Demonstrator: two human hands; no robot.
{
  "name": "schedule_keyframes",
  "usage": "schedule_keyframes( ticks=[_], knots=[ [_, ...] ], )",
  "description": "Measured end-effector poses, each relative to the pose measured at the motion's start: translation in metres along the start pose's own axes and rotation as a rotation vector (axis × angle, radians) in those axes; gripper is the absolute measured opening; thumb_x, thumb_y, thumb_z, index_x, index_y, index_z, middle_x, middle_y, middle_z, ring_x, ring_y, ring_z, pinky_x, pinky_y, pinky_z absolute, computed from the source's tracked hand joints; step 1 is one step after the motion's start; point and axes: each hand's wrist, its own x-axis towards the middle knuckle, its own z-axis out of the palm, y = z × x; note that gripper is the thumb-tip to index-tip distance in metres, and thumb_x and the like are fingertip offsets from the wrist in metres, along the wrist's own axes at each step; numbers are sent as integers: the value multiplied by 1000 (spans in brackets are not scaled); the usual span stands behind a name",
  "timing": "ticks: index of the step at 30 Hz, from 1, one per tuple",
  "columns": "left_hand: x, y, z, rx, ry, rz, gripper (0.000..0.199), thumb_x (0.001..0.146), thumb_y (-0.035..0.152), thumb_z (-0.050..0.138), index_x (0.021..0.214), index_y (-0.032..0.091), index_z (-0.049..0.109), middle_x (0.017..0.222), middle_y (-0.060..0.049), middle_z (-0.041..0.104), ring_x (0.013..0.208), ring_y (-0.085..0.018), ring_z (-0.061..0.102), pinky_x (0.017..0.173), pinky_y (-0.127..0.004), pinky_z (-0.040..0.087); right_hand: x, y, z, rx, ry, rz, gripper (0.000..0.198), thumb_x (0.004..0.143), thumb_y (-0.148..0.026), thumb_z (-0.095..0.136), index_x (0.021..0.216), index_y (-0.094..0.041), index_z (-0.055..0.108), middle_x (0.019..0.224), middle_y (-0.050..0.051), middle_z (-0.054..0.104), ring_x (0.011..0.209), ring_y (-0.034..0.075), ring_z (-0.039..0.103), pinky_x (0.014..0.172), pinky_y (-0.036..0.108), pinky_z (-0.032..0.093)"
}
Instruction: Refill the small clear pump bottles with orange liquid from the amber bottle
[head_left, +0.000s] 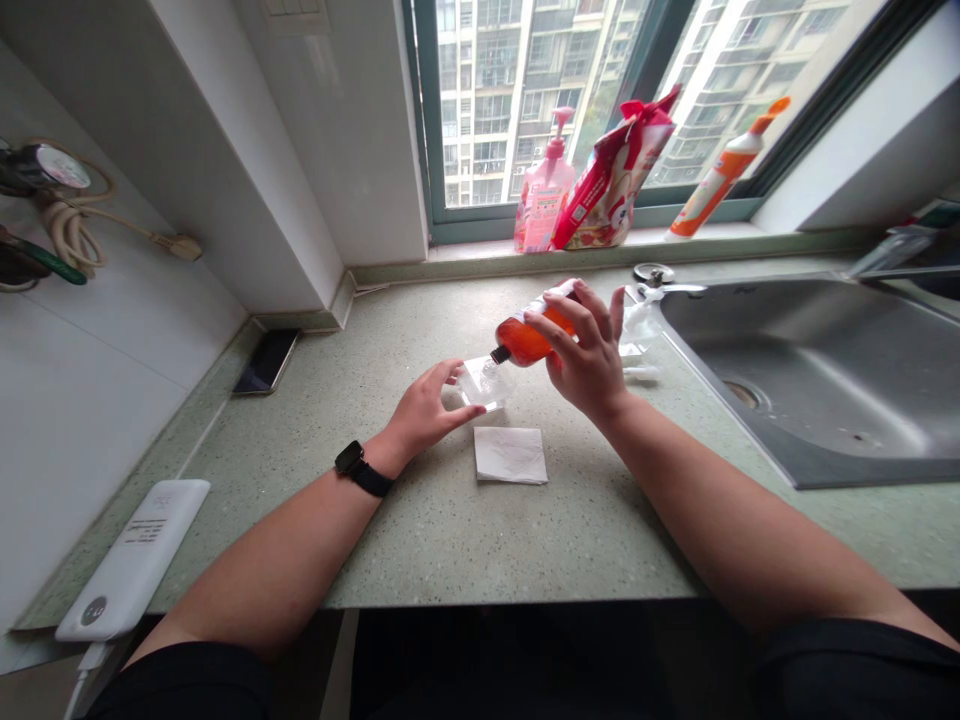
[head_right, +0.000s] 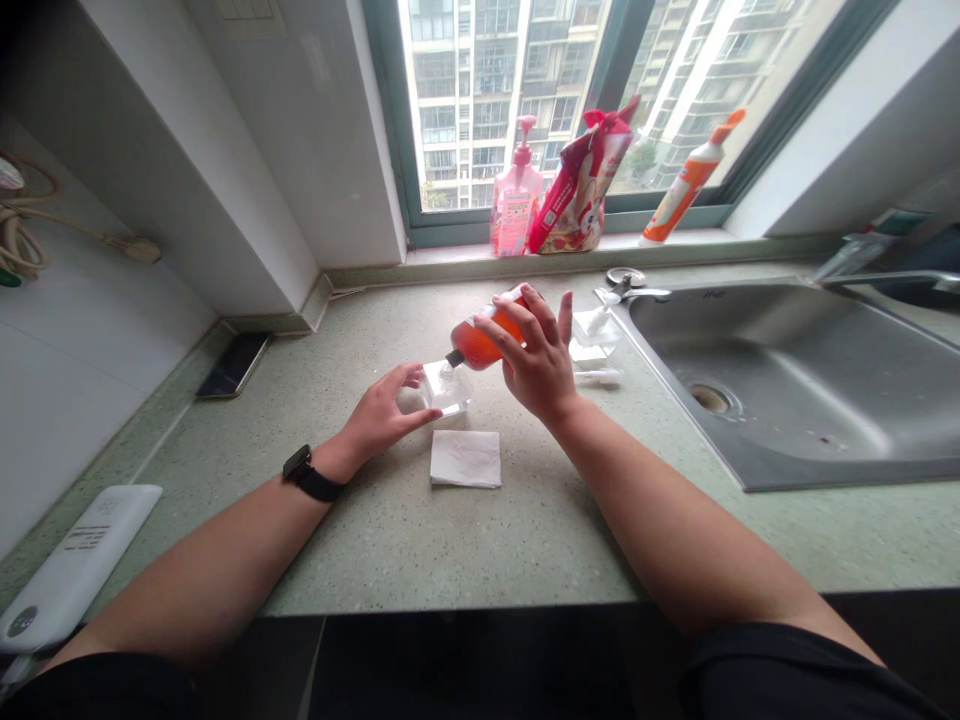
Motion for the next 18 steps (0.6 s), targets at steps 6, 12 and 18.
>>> schedule_keyframes(
  ticks=[6, 12, 18],
  knots=[
    [0, -1, 0, -2, 1, 2, 73, 87, 52, 88, 146, 25, 55, 131, -12, 72, 113, -30, 74, 99, -50, 60, -1, 3, 1, 3, -55, 22, 78, 96, -10, 59, 160, -53, 44, 156, -1, 59, 160, 36, 40, 133, 77, 13],
    [0, -1, 0, 5, -2, 0, 73, 88, 54, 87, 147, 26, 55, 131, -12, 72, 114, -30, 73, 98, -51, 60, -1, 2, 1, 10, -11, 8, 77, 98, -10, 58, 160, -53, 44, 155, -1, 61, 159, 35, 42, 133, 76, 15],
    [0, 0, 0, 7, -2, 10, 72, 88, 55, 86, 146, 26, 55, 131, -12, 72, 113, -30, 73, 98, -51, 61, -1, 2, 0, 8, -65, 33, 79, 96, -10, 58, 159, -55, 44, 156, -1, 59, 160, 37, 40, 133, 78, 13]
  ],
)
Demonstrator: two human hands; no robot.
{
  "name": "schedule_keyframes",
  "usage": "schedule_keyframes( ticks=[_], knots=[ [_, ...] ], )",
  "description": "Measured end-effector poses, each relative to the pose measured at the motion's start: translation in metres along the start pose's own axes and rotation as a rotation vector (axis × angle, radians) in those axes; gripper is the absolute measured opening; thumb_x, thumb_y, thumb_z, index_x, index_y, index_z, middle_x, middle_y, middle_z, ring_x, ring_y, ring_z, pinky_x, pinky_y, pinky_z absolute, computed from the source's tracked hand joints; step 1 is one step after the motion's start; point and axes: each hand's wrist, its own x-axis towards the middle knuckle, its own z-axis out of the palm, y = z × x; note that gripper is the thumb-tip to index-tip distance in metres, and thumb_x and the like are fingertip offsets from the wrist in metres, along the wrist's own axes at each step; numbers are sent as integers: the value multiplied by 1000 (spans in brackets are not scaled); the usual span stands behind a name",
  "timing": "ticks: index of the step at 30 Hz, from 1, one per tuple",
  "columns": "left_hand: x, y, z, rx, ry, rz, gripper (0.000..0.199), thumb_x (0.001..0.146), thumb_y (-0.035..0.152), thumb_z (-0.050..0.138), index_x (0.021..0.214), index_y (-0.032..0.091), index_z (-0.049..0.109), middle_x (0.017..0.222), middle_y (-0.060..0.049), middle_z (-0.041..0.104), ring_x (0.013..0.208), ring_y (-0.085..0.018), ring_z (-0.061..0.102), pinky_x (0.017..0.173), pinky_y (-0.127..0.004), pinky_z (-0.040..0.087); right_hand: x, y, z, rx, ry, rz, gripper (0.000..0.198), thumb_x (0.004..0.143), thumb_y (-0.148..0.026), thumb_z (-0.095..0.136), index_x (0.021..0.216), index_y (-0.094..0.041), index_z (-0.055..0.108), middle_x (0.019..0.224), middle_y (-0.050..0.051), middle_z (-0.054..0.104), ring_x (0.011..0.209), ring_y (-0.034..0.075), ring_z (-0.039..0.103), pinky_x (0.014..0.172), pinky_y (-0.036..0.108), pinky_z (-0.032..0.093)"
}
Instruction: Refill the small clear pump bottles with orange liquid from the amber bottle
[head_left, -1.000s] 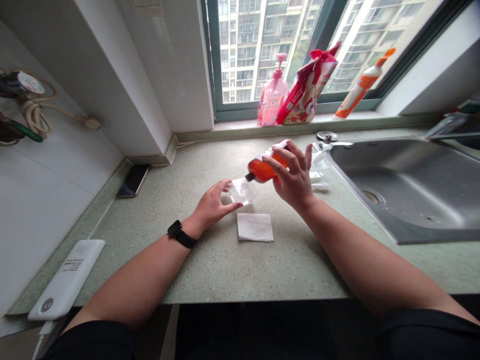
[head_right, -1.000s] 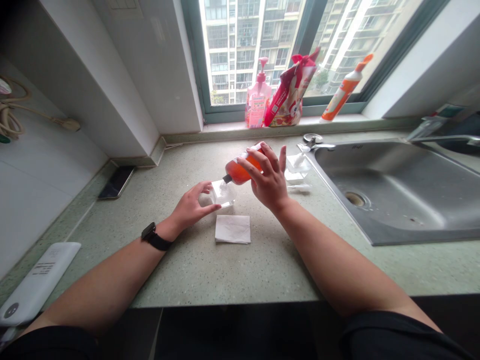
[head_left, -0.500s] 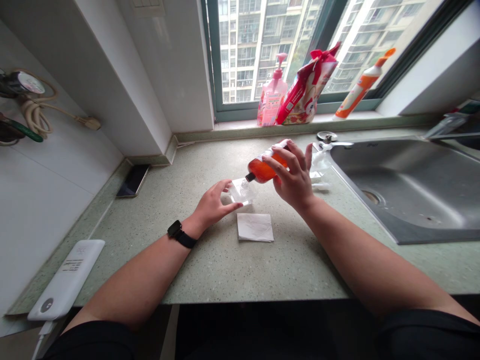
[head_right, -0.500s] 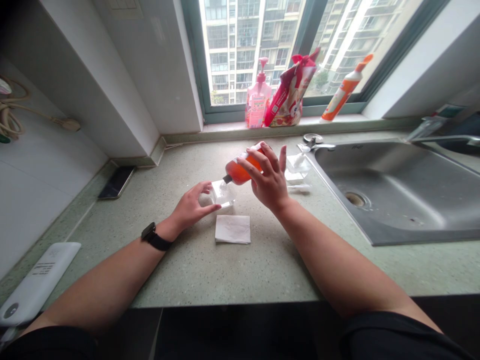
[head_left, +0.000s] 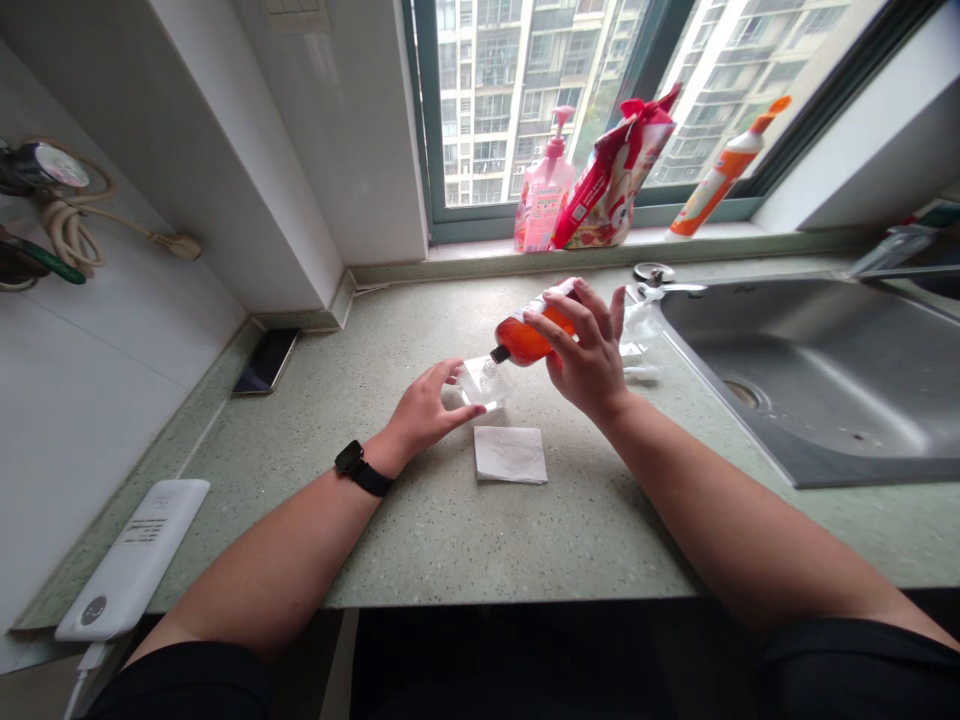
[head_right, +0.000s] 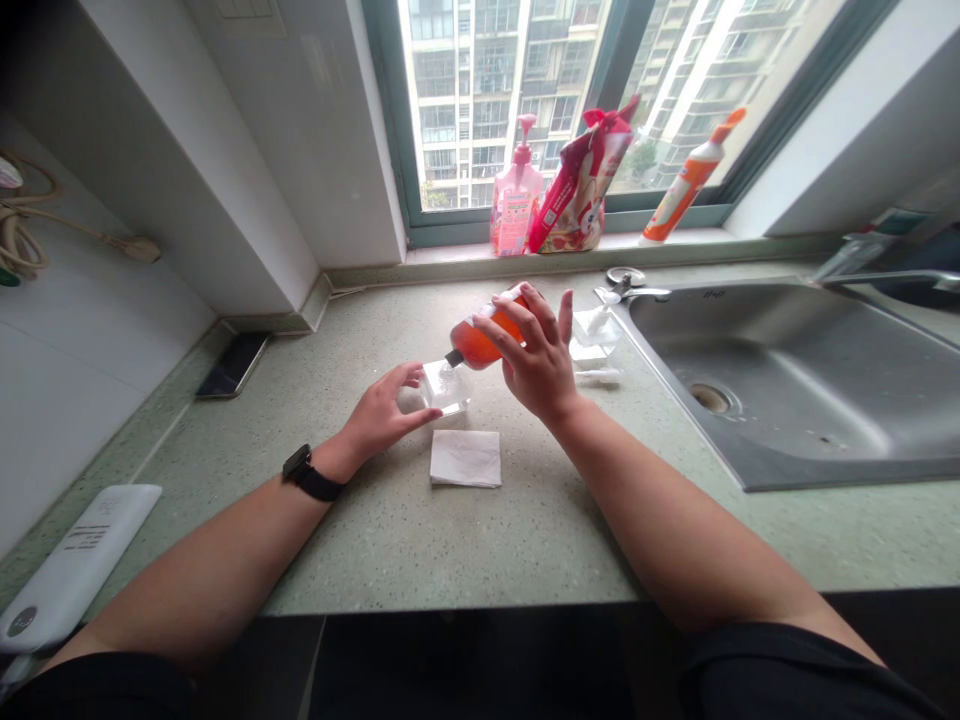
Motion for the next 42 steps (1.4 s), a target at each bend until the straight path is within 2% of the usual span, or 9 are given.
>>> schedule_keyframes(
  ticks=[10, 17, 42],
  knots=[
    [0, -1, 1, -5, 7, 1, 72, 87, 51, 88, 146, 25, 55, 132, -12, 72, 114, -29, 73, 101, -51, 60, 1, -1, -2, 13, -3, -6, 81, 96, -9, 57, 161, -57, 42, 156, -3, 59, 160, 37, 40, 133, 78, 12],
    [0, 0, 0, -12, 1, -11, 72, 88, 54, 87, 145, 25, 55, 132, -13, 72, 115, -30, 73, 100, -51, 60, 1, -2, -1, 3, 0, -10, 76, 96, -9, 57, 157, -53, 48, 155, -2, 61, 160, 37, 40, 133, 79, 12],
    [0, 0, 1, -12, 1, -18, 72, 87, 54, 87, 145, 25, 56, 132, -13, 72, 116, -31, 73, 101, -52, 60, 1, -3, -1, 0, 18, -25, 81, 99, -10, 57, 161, -59, 40, 155, -4, 60, 160, 36, 41, 134, 78, 13]
  ],
)
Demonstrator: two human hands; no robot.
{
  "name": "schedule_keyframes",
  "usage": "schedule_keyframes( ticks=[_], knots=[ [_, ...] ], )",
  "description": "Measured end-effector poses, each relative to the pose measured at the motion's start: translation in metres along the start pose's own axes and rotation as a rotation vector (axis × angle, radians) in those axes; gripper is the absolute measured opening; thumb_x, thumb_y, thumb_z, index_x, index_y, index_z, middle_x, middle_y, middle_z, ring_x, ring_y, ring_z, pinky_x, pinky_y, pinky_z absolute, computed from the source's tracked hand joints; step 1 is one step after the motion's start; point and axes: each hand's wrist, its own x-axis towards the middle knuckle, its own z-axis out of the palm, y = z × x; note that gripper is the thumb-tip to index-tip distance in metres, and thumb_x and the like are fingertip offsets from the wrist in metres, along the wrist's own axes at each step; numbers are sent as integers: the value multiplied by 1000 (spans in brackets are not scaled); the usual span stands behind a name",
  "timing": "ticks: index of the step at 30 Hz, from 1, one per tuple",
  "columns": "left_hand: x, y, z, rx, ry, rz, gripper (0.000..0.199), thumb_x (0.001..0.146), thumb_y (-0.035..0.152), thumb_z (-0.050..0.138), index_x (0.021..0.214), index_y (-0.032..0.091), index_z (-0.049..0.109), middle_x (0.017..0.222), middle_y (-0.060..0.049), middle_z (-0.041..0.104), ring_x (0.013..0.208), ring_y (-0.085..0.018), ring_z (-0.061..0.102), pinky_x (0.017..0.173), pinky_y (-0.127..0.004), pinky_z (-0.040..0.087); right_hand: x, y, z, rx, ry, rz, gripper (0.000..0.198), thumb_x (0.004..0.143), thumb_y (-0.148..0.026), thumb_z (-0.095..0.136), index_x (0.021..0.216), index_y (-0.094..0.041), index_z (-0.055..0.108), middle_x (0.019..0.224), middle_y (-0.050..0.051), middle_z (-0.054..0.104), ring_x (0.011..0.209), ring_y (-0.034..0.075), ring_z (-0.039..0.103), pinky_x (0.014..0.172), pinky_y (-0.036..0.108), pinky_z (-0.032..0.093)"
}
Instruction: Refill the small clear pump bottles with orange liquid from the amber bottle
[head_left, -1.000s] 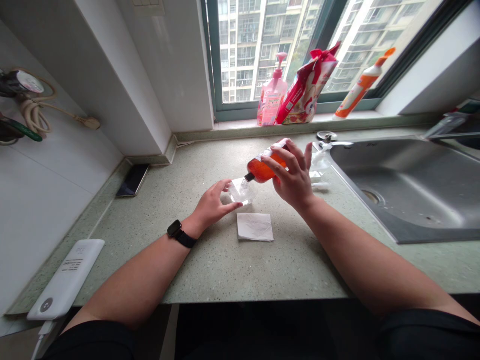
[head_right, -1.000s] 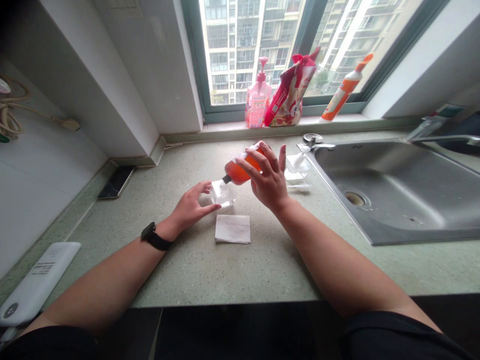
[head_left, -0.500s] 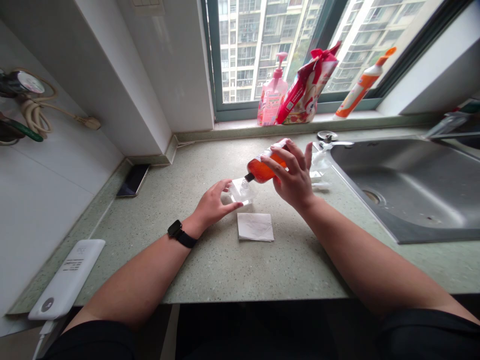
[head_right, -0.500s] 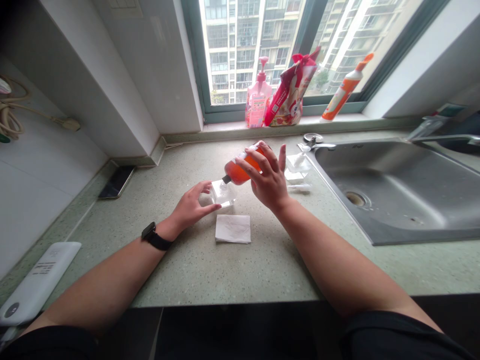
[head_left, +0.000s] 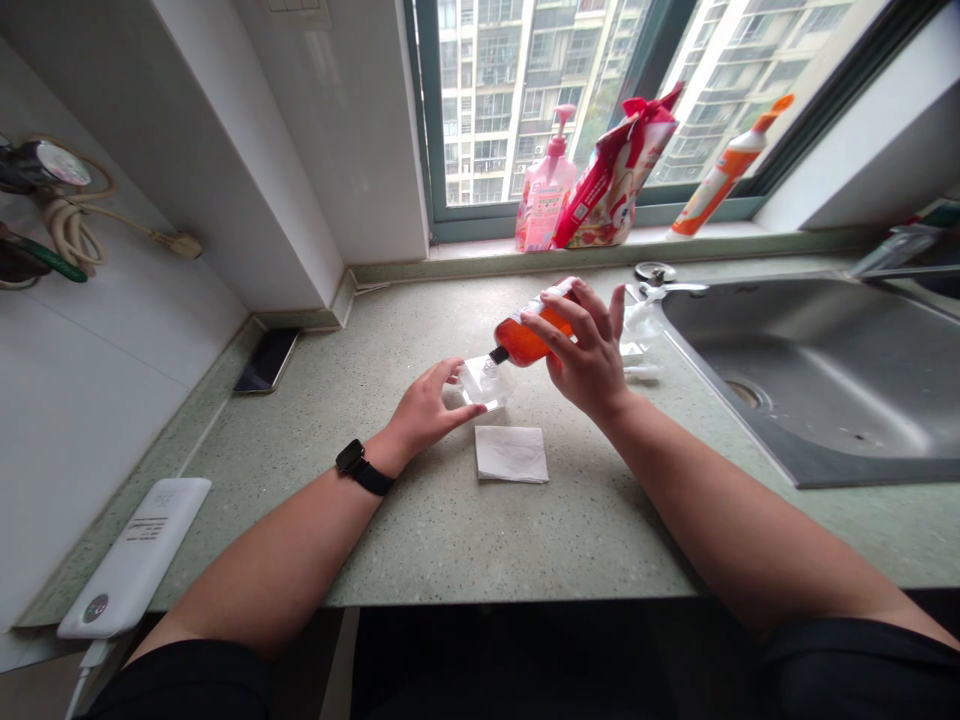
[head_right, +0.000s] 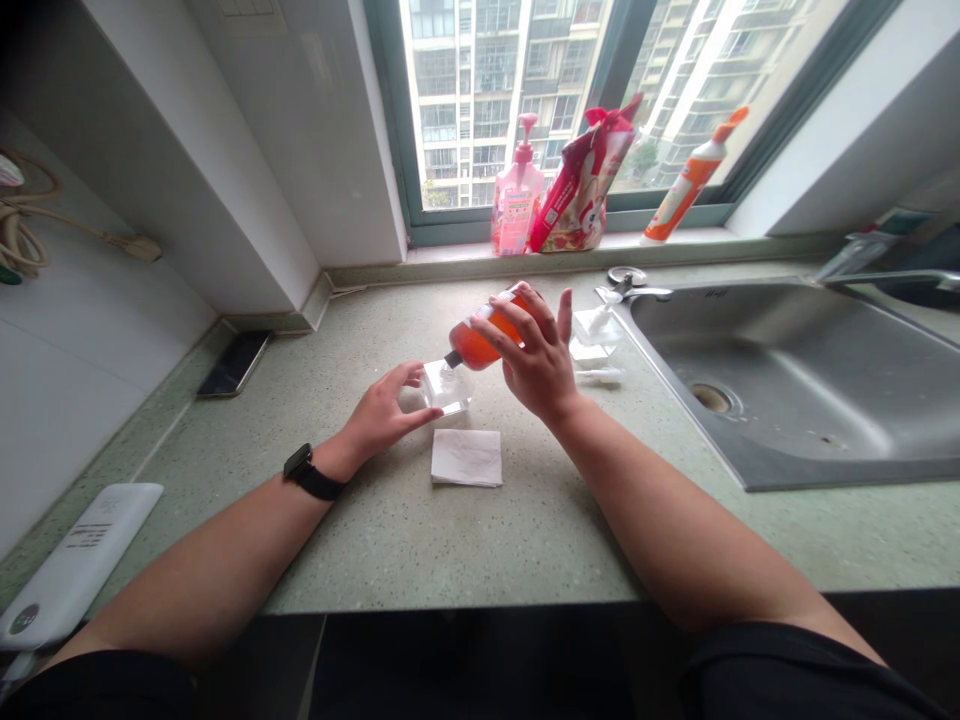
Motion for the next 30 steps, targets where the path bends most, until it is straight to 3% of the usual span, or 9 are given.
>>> schedule_keyframes(
  ticks=[30],
  knots=[
    [1, 1, 0, 0, -2, 3, 70, 87, 49, 88, 144, 23, 57, 133, -13, 71, 113, -30, 73, 100, -49, 60, 4, -5, -6, -27, -15, -52, 94, 98, -8, 57, 167, -62, 23, 157, -3, 59, 159, 37, 42, 132, 80, 15]
  ],
)
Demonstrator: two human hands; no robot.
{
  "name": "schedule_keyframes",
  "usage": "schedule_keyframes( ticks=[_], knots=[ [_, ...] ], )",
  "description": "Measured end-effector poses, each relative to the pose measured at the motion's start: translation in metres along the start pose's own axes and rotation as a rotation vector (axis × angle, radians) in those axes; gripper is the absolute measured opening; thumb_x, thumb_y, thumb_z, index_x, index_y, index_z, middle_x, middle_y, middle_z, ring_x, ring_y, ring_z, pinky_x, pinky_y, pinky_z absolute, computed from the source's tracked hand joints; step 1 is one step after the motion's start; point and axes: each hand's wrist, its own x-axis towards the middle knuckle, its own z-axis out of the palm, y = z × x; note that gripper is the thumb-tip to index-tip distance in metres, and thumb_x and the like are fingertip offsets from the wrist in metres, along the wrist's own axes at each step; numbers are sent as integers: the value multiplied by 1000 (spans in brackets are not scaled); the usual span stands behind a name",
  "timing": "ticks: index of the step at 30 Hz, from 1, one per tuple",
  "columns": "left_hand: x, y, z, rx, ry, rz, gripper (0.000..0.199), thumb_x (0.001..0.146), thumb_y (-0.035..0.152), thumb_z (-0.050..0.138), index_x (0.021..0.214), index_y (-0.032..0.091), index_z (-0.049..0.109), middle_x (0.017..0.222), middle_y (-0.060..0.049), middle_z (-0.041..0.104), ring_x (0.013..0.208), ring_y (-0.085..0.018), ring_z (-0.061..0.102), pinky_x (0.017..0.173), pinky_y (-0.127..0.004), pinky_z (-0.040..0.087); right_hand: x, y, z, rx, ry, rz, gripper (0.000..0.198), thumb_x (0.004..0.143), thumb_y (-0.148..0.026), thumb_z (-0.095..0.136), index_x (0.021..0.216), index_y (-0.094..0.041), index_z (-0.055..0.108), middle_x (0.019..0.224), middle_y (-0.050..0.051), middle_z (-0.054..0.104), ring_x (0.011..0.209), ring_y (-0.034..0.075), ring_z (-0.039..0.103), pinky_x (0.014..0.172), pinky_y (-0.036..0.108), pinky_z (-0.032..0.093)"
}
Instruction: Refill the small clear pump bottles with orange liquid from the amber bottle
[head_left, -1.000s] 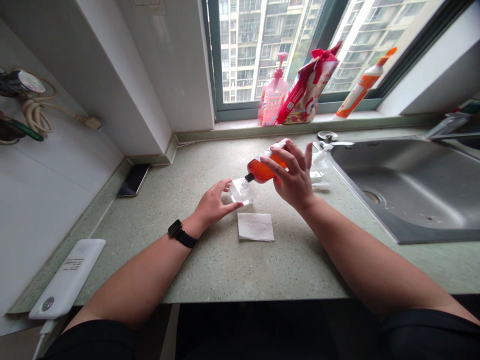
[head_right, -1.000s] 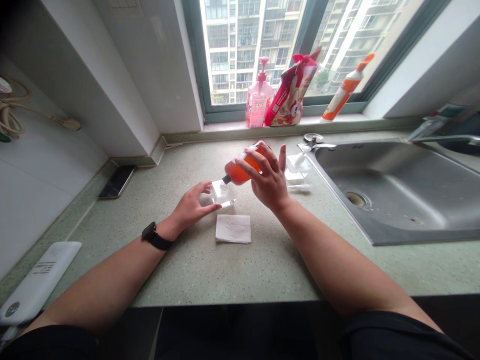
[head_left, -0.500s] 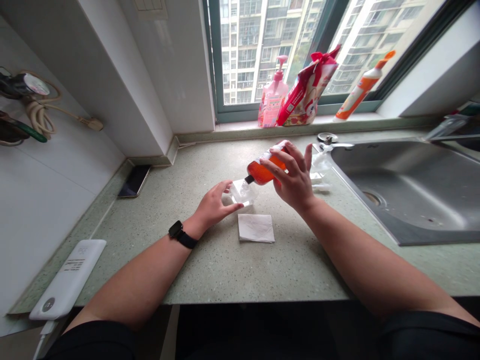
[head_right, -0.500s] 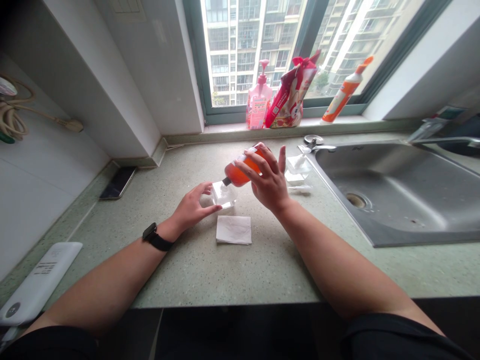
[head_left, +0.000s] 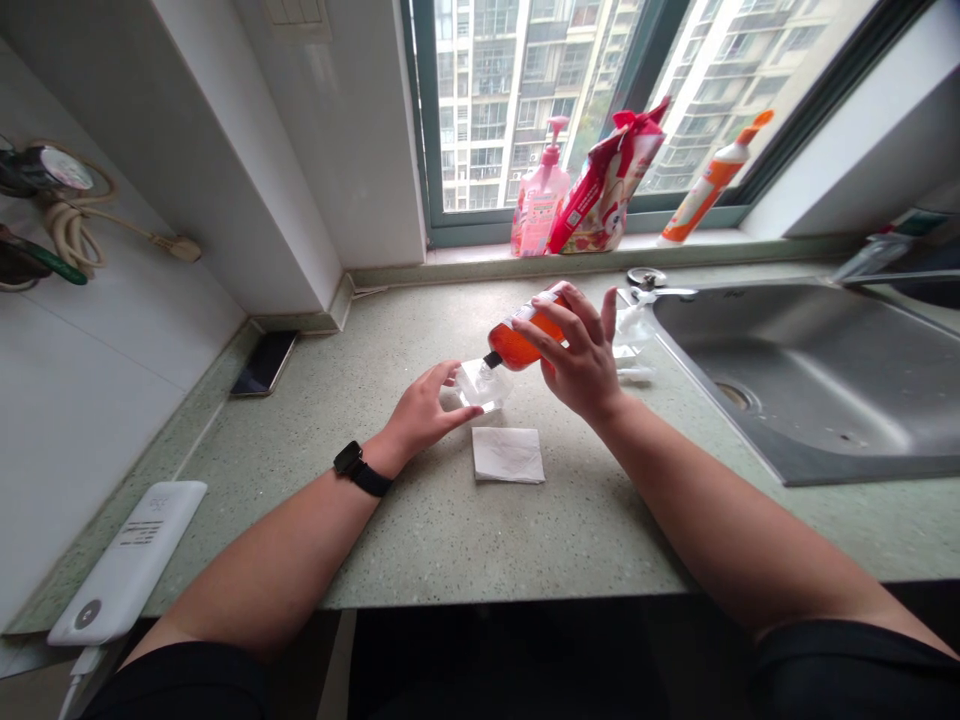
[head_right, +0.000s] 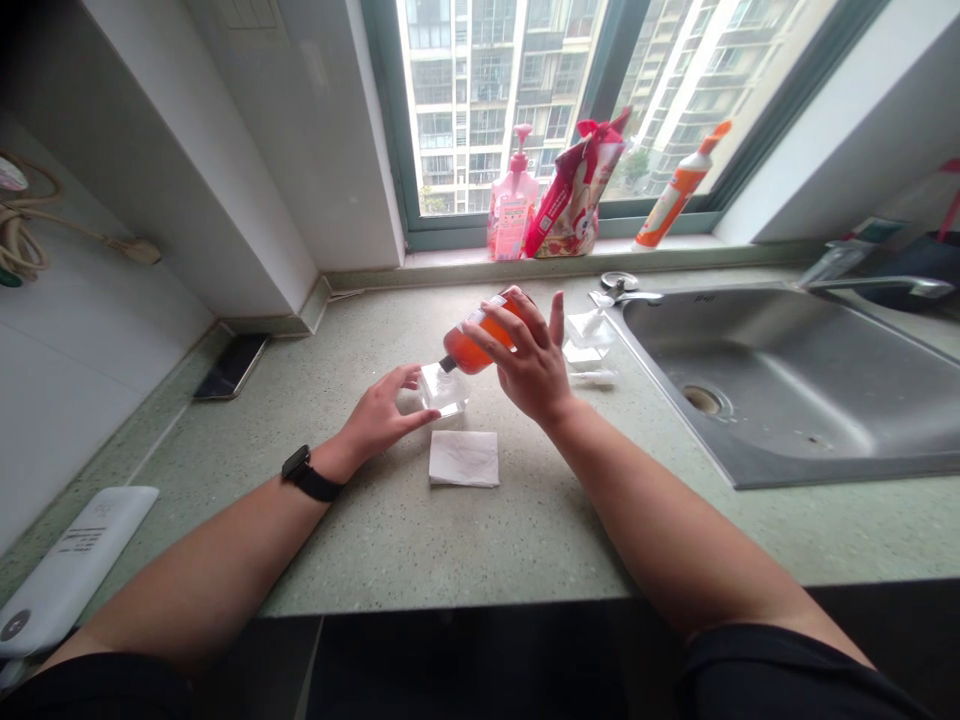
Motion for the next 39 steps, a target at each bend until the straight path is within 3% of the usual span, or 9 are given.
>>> schedule_keyframes(
  ticks=[16, 39],
  knots=[
    [-1, 0, 2, -16, 14, -12, 70, 86, 50, 89, 142, 23, 58, 132, -13, 72, 113, -30, 74, 100, -48, 60, 4, -3, -5, -35, 9, -45, 97, 98, -5, 57, 167, -62, 20, 154, -1, 61, 158, 38, 45, 131, 81, 20],
    [-1, -1, 1, 2, 12, -7, 71, 86, 50, 88, 144, 23, 56, 130, -12, 73, 113, -30, 74, 99, -48, 60, 13, 1, -14, -39, -22, -113, 94, 100, -6, 57, 167, -62, 21, 152, -2, 64, 157, 35, 47, 133, 80, 13]
  ],
)
